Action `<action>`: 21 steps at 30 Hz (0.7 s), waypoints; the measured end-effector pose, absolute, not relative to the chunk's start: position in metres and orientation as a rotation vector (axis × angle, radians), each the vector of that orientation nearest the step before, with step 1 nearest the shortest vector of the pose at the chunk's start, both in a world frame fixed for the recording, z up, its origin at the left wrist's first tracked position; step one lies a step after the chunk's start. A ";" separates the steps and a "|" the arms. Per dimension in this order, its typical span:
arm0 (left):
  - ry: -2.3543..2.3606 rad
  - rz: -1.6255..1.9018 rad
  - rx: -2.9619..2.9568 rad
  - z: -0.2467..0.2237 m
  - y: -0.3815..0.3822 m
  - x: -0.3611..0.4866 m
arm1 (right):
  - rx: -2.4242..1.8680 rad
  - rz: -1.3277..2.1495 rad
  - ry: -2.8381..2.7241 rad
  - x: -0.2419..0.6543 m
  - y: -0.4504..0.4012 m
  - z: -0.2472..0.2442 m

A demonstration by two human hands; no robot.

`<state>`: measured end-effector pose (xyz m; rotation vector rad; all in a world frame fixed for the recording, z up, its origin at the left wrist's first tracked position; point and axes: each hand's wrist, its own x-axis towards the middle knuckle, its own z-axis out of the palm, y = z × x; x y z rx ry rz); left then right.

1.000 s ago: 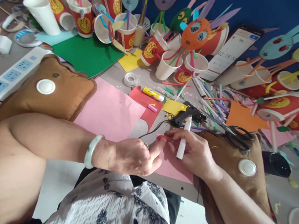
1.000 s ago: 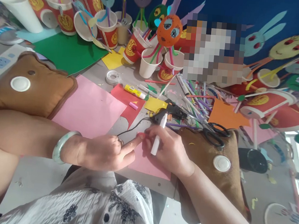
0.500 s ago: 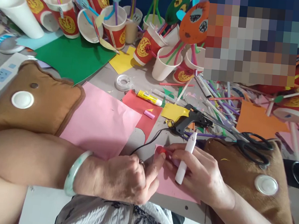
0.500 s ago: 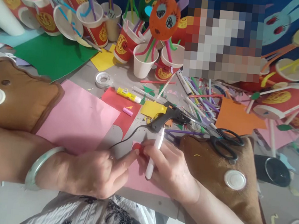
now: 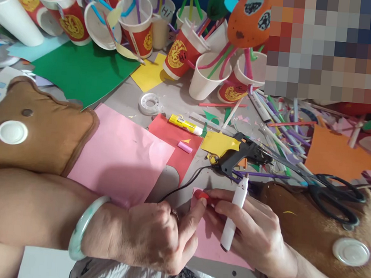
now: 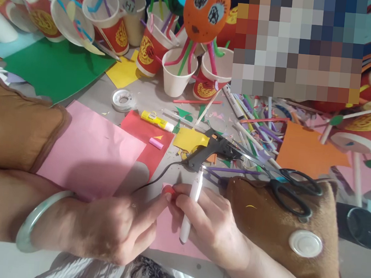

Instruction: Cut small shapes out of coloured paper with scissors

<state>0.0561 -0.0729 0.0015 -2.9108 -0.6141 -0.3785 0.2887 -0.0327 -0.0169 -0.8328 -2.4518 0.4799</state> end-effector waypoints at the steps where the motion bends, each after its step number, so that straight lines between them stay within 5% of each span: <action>1: -0.618 -0.387 -2.912 0.001 -0.073 0.056 | -0.835 0.483 -2.453 0.289 -0.032 -0.017; 21: -0.630 -0.424 -2.878 -0.004 -0.076 0.055 | -0.788 0.466 -2.444 0.286 -0.028 -0.019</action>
